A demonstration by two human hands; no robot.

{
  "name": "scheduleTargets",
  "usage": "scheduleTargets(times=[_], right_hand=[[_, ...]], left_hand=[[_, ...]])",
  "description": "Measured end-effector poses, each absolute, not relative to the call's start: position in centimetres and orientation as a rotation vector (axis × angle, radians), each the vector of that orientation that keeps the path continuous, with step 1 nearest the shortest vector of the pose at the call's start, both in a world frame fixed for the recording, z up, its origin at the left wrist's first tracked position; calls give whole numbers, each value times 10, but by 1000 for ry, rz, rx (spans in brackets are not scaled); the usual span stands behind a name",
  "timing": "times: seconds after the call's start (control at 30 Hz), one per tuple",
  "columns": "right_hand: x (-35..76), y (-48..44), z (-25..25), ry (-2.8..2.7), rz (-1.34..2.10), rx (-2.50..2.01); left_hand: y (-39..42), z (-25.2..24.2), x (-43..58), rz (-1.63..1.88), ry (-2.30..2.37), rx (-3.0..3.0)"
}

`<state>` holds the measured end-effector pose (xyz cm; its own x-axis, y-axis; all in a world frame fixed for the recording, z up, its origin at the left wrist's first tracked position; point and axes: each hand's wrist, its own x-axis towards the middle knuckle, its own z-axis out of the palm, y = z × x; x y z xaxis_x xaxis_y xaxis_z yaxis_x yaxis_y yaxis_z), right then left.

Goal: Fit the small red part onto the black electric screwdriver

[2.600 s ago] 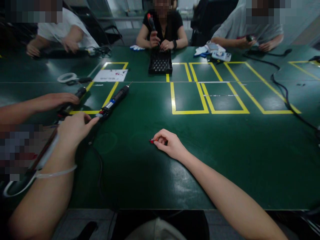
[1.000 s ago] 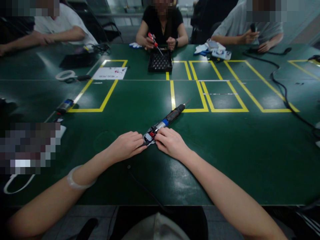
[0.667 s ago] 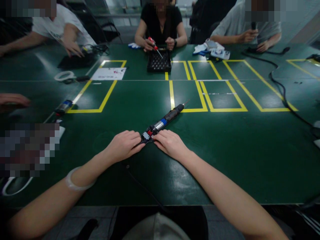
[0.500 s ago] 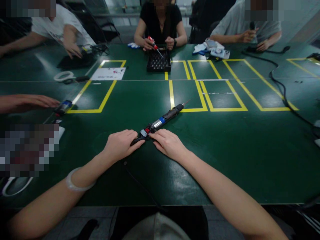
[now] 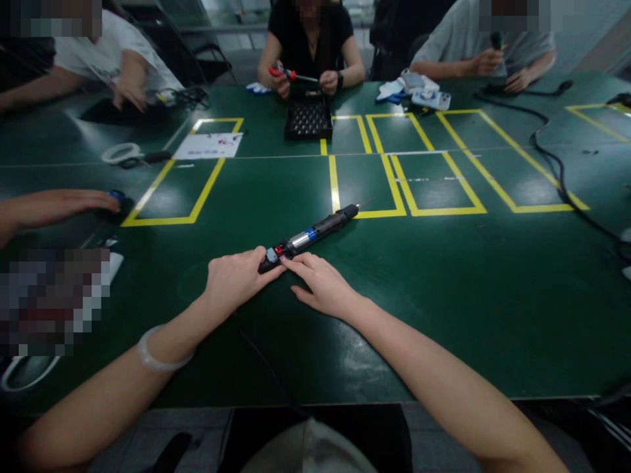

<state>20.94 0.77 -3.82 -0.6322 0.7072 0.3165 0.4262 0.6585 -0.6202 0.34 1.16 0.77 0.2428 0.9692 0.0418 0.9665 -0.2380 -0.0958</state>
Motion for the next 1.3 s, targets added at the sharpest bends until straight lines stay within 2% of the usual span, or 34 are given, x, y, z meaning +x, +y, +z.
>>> scheduleTargets(times=[0.3,0.63,0.97,1.13,1.3], right_hand=[[219,9,-32,-2301,775,-854],[222,11,-31,-2341,716,-848],[222,10,-30,-2352,702,-861],[221,10,-30,-2358,702,-875],[221,10,-32,-2346,715,-874]], left_hand=[[35,8,-27,222,-2091,-2203],[70,12,-105,254,-2384,-1917],[84,2,-171,58,-2574,-1592],[82,-3,-174,-151,-2253,-1675],[84,-4,-165,-184,-2015,-1832]])
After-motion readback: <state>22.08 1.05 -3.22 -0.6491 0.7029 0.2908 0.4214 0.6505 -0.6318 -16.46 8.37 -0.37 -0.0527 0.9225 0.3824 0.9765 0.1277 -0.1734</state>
